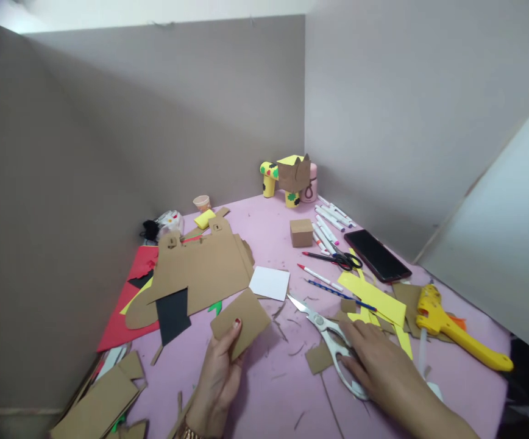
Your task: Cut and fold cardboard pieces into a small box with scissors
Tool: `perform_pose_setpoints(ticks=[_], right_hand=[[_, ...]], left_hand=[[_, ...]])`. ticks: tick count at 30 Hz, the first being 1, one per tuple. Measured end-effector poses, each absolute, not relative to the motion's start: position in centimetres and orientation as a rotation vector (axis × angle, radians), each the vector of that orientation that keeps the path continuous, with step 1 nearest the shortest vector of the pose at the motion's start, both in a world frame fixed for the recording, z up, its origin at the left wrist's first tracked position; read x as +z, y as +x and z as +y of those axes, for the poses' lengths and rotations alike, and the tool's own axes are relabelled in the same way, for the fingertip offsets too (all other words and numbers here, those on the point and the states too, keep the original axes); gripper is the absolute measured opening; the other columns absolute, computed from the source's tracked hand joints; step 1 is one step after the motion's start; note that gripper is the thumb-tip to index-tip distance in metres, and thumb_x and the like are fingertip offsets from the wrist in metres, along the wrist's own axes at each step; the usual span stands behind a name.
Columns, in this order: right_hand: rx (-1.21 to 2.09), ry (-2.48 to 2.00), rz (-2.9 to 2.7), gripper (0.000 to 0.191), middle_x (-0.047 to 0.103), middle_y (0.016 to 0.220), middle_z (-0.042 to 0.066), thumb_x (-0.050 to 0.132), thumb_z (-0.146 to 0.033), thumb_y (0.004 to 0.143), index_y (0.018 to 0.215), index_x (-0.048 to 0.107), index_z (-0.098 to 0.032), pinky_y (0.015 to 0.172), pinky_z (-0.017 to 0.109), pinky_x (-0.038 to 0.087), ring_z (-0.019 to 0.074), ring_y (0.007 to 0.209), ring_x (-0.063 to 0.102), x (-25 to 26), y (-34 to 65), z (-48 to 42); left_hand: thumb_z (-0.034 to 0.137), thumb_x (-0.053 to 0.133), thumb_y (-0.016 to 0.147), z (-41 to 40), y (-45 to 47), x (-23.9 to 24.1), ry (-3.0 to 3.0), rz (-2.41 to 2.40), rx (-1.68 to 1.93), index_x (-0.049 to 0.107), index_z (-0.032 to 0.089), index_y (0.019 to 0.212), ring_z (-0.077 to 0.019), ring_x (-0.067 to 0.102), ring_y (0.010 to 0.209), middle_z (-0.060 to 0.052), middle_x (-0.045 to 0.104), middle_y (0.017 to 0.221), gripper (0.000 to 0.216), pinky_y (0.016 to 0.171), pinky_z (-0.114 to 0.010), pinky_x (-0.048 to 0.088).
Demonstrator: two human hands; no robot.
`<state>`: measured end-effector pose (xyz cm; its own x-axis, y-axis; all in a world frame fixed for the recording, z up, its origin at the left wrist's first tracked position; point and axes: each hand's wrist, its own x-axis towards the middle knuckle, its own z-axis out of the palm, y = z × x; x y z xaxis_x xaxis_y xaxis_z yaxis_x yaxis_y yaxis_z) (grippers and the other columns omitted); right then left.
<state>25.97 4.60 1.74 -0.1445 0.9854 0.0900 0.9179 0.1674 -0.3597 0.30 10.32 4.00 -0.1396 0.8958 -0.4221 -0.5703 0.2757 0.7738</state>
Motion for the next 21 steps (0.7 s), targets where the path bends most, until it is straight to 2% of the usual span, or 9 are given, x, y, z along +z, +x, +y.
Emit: perform_pose_setpoints(ticks=[5, 7, 10, 12, 13, 15, 17, 19, 21], right_hand=[[0.219, -1.866, -2.158, 0.042, 0.066, 0.092, 0.011, 0.051, -0.024, 0.077, 0.119, 0.054, -0.02, 0.067, 0.042, 0.047, 0.0309, 0.081, 0.062, 0.4, 25.5, 4.5], [0.266, -1.851, -2.118, 0.041, 0.066, 0.093, 0.012, 0.049, -0.023, 0.078, 0.119, 0.054, -0.021, 0.071, 0.043, 0.047, 0.0311, 0.083, 0.062, 0.5, 25.7, 4.6], [0.558, -1.755, -1.894, 0.036, 0.064, 0.11, 0.012, 0.049, -0.032, 0.082, 0.116, 0.056, -0.025, 0.085, 0.044, 0.044, 0.0312, 0.1, 0.058, 1.4, 26.0, 4.2], [0.83, -1.669, -1.595, 0.036, 0.062, 0.116, 0.011, 0.054, -0.041, 0.08, 0.113, 0.057, -0.026, 0.087, 0.041, 0.044, 0.0302, 0.107, 0.055, 2.1, 25.8, 3.8], [0.962, -1.623, -1.423, 0.039, 0.062, 0.114, 0.01, 0.057, -0.044, 0.077, 0.112, 0.056, -0.027, 0.081, 0.039, 0.048, 0.0288, 0.101, 0.058, 2.3, 25.5, 3.5], [1.204, -1.481, -1.125, 0.05, 0.066, 0.095, 0.007, 0.063, -0.048, 0.071, 0.115, 0.052, -0.027, 0.062, 0.032, 0.05, 0.0229, 0.075, 0.062, 2.6, 24.5, 2.9], [1.437, -1.307, -0.968, 0.059, 0.062, 0.071, 0.001, 0.067, -0.05, 0.067, 0.118, 0.05, -0.026, 0.047, 0.027, 0.044, 0.0163, 0.052, 0.055, 2.6, 23.1, 2.3], [1.639, -1.197, -0.9, 0.06, 0.056, 0.06, -0.001, 0.07, -0.05, 0.063, 0.114, 0.055, -0.023, 0.042, 0.026, 0.039, 0.0143, 0.045, 0.051, 2.7, 21.6, 1.7], [1.748, -1.143, -0.867, 0.06, 0.06, 0.063, 0.001, 0.074, -0.051, 0.058, 0.109, 0.058, -0.023, 0.047, 0.028, 0.043, 0.0171, 0.05, 0.056, 2.8, 20.3, 1.4]], left_hand=[[0.016, 0.071, 0.064, 10.1, 0.3, 4.3, 0.417, 1.097, 1.346, 0.064, 0.017, 0.094, -0.0143, 0.066, 0.071, -0.001, 0.072, 0.079, 0.03, 0.063, -0.023, 0.051], [0.015, 0.07, 0.066, 10.1, 0.3, 4.5, 0.43, 1.08, 1.358, 0.064, 0.016, 0.094, -0.0155, 0.067, 0.076, -0.002, 0.072, 0.081, 0.029, 0.069, -0.025, 0.052], [0.013, 0.067, 0.068, 10.1, 0.3, 4.8, 0.419, 1.062, 1.369, 0.063, 0.016, 0.097, -0.0164, 0.067, 0.081, -0.003, 0.072, 0.084, 0.03, 0.076, -0.027, 0.052], [0.011, 0.067, 0.068, 10.0, 0.2, 5.0, 0.399, 1.057, 1.384, 0.062, 0.017, 0.101, -0.0164, 0.067, 0.082, -0.002, 0.072, 0.085, 0.034, 0.078, -0.028, 0.052], [0.011, 0.067, 0.068, 10.0, 0.2, 5.1, 0.39, 1.056, 1.39, 0.061, 0.018, 0.102, -0.0163, 0.067, 0.083, -0.002, 0.072, 0.085, 0.035, 0.078, -0.028, 0.052], [0.011, 0.066, 0.068, 10.0, 0.2, 5.3, 0.382, 1.052, 1.393, 0.061, 0.018, 0.102, -0.0159, 0.066, 0.083, -0.002, 0.072, 0.085, 0.035, 0.078, -0.027, 0.052], [0.011, 0.066, 0.069, 9.9, 0.2, 5.3, 0.384, 1.051, 1.387, 0.06, 0.018, 0.103, -0.0154, 0.066, 0.082, -0.002, 0.072, 0.086, 0.035, 0.076, -0.027, 0.053], [0.011, 0.065, 0.07, 9.9, 0.1, 5.4, 0.39, 1.047, 1.383, 0.06, 0.017, 0.103, -0.0156, 0.067, 0.082, -0.002, 0.072, 0.087, 0.034, 0.077, -0.027, 0.053], [0.011, 0.064, 0.071, 9.8, 0.1, 5.4, 0.392, 1.037, 1.387, 0.059, 0.016, 0.104, -0.0167, 0.066, 0.085, -0.003, 0.072, 0.088, 0.035, 0.079, -0.028, 0.052]])
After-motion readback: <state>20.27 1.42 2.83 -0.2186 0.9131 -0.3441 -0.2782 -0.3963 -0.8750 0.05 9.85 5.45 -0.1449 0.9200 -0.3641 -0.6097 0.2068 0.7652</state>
